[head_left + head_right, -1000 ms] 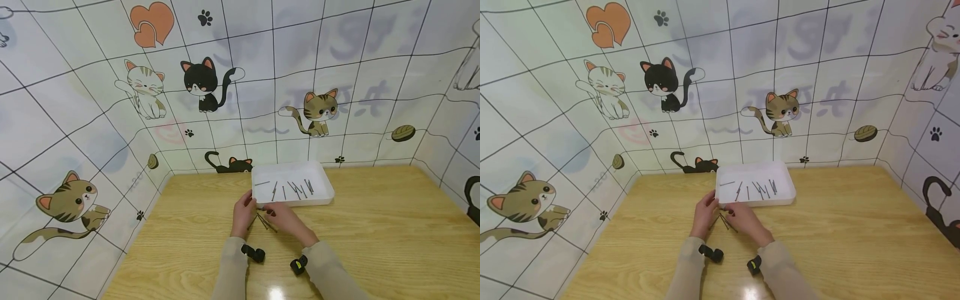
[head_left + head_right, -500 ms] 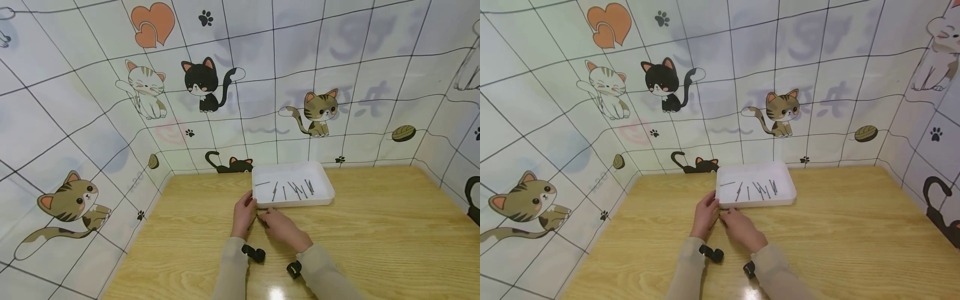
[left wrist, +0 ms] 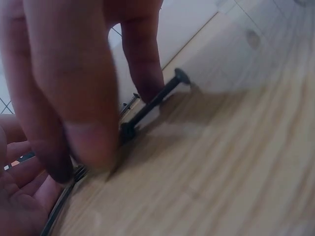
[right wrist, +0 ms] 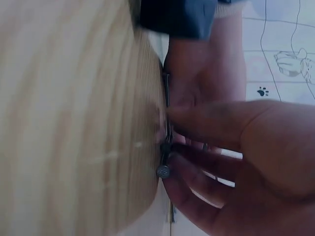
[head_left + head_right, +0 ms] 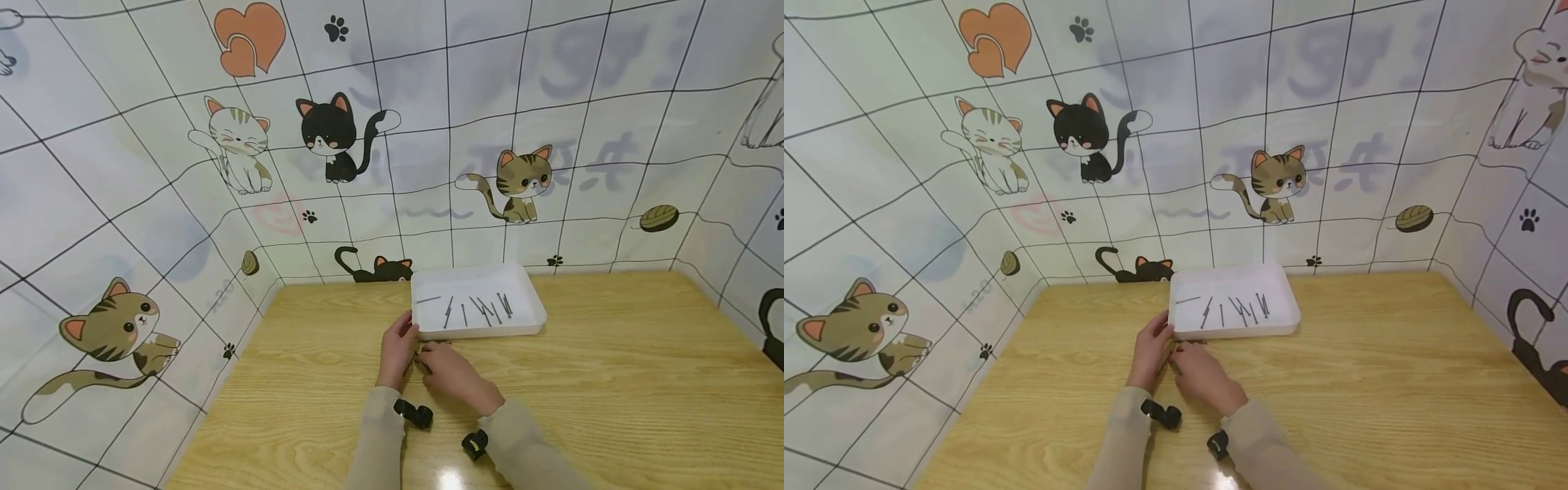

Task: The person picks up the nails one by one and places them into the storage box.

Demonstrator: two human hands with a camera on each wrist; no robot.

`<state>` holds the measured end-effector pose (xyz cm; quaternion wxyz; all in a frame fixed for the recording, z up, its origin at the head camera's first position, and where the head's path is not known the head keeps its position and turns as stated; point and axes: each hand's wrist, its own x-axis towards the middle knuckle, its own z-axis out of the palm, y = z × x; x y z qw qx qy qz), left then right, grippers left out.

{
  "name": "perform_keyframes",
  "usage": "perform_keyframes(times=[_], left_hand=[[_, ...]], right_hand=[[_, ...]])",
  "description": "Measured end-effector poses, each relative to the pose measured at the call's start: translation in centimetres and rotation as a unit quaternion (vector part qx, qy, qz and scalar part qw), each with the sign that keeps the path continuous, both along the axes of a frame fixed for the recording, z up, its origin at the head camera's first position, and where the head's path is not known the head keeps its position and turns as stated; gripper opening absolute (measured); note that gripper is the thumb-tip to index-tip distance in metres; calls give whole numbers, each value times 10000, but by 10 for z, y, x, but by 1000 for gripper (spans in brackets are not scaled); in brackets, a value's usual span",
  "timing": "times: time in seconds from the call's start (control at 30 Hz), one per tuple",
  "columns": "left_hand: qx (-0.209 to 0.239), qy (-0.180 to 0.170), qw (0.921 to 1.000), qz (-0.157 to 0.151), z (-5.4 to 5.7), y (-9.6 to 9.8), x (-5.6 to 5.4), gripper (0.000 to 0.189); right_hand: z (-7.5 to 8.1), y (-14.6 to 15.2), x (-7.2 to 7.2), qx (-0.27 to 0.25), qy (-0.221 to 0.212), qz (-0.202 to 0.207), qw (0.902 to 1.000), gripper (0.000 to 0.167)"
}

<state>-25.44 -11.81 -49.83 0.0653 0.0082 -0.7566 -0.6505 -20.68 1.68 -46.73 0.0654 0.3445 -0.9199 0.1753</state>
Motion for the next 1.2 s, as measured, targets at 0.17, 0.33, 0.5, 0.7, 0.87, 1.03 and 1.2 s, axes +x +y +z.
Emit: perform_keyframes(times=[0.17,0.33,0.5,0.7,0.87,1.03,1.2], left_hand=[[-134,29,9999,68,-4,0,-2,40],[-115,6,9999,39,-4,0,-2,41],[-76,-40,10000,11,-4,-1,-2,42],[-100,-32,9999,5,-5,-1,-2,41],[-19,-14,10000,-59,1,-1,0,41],[52,28,9999,-162,19,1,10,42],[-83,96,9998,-162,27,3,17,42]], right_hand=[[0,-2,5,-271,104,-139,9995,11],[2,-2,7,-158,-45,-298,9994,16],[6,-2,7,-3,-489,-616,9969,23],[10,2,8,21,-896,-905,9919,15],[11,5,8,54,-1147,-1089,9874,10],[12,9,7,78,-1337,-1044,9855,11],[13,13,5,-95,-1513,-943,9839,12]])
